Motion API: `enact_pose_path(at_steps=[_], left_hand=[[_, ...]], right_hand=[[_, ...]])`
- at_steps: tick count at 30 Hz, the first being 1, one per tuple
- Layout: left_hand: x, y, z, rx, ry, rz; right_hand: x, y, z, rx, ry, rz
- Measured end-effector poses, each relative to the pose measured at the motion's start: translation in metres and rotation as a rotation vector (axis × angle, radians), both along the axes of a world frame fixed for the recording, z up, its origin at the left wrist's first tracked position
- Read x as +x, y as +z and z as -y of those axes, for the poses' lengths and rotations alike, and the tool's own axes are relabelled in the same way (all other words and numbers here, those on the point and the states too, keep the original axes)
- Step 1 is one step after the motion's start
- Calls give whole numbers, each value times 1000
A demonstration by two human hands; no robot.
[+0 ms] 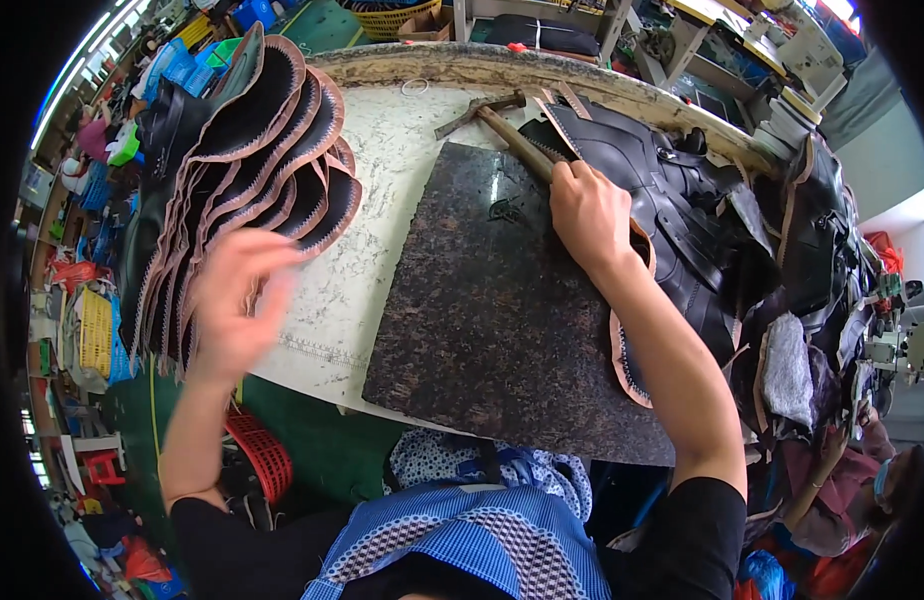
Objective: Attaching decorative metal components and buckles to leather shoe upper pieces at a factory workbench.
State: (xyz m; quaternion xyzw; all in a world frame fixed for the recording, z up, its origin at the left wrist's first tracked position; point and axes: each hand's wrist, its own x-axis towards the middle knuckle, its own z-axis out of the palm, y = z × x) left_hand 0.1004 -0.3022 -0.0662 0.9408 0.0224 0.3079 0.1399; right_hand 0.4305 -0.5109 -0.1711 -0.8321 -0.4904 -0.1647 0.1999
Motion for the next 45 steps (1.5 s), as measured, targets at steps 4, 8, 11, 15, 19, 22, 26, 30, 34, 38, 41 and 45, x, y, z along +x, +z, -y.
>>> enact_pose_path(at_steps=[4,8,11,15,19,22,26,30,34,38,41,45], left_hand=[[60,-73,56,-895,-117,-170],[98,-85,91,-2166,-433,-410],[100,-99,115,-2116,-526,-454],[94,-96,136,-2121,-465,-449],[93,-101,171,-2265,-429,-49],[85,-100,183,-2348,-410,-35],[78,-93,185,-2121,-424,-126],[76,-96,191,-2034,-467,-146],[77,-79,189,-1835,-492,-101],[81,-81,185,-1581,-613,-206],[84,-83,183,-1682,-609,-264],[87,-83,186,-1621,-727,-244]], right_hand=[[-25,37,12,248,63,-167],[-90,38,43,392,430,-245],[-112,32,70,432,415,-238],[-138,34,98,538,216,-766],[-162,24,107,670,269,-911],[-164,21,109,756,225,-919],[-159,26,133,905,198,-1421],[-163,20,146,887,182,-1381],[-163,26,153,857,184,-1420],[-161,32,159,846,224,-1584],[-165,35,163,816,168,-1460],[-167,35,166,797,203,-1087]])
